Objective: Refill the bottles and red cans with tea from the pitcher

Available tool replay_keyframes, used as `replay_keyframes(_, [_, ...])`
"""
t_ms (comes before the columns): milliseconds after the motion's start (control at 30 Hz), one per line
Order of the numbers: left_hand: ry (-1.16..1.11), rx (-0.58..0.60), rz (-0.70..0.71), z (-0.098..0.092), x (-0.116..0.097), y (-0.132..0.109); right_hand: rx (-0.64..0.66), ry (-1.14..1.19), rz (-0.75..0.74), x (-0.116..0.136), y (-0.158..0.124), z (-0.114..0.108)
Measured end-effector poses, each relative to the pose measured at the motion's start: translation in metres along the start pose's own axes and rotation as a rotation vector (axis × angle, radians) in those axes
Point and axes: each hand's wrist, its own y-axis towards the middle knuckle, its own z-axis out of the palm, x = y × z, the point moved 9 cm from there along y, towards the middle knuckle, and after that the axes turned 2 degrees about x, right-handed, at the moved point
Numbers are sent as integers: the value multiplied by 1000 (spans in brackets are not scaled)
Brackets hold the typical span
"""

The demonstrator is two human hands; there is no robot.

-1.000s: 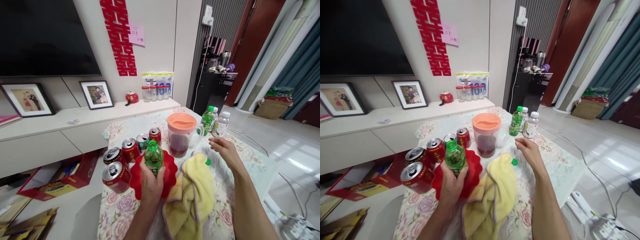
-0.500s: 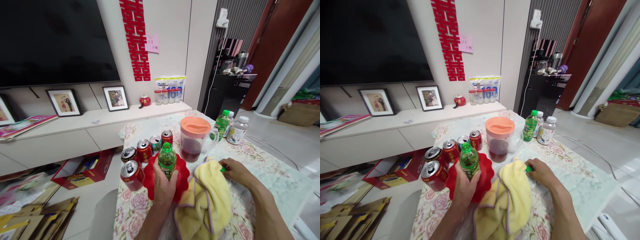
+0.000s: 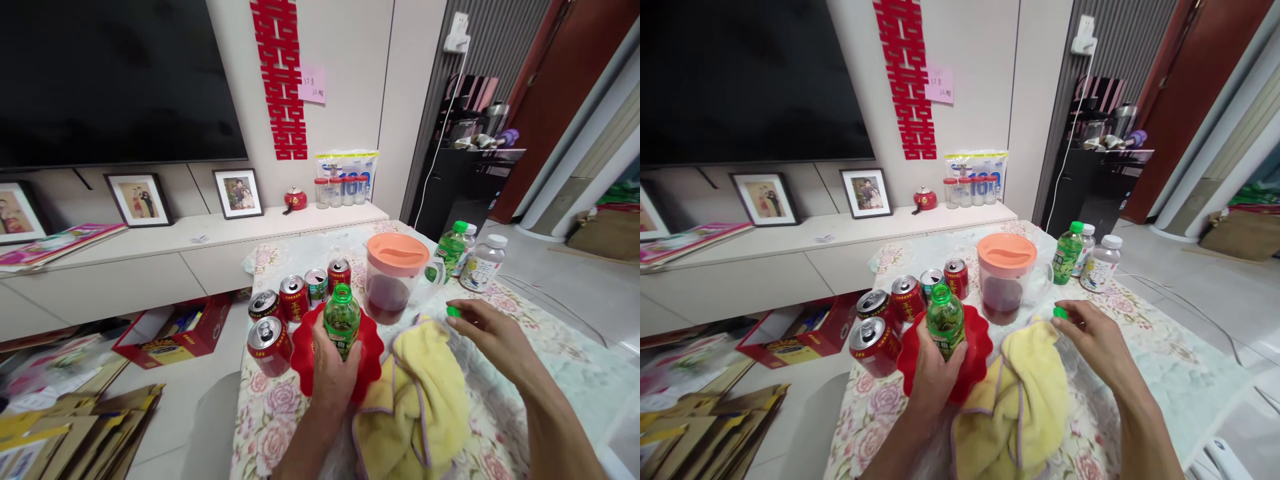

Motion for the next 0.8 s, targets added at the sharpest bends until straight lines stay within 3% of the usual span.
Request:
replay_keyframes(100, [-24, 51, -37, 2, -1, -1, -32, 245, -83, 41, -12, 2])
replay_keyframes(233, [-98, 134, -97, 8, -2, -3, -6, 388, -267, 104, -32, 7])
replay_keyframes(433, [-119, 144, -66, 13, -3, -4, -43, 275, -552, 181, -49, 8])
replay_keyframes(633, [-113, 117, -29, 13, 0, -3, -29, 205, -719, 236, -30, 17])
replay_keyframes(800, [-122, 105, -39, 12, 1, -2, 66, 126, -770, 257, -22, 36])
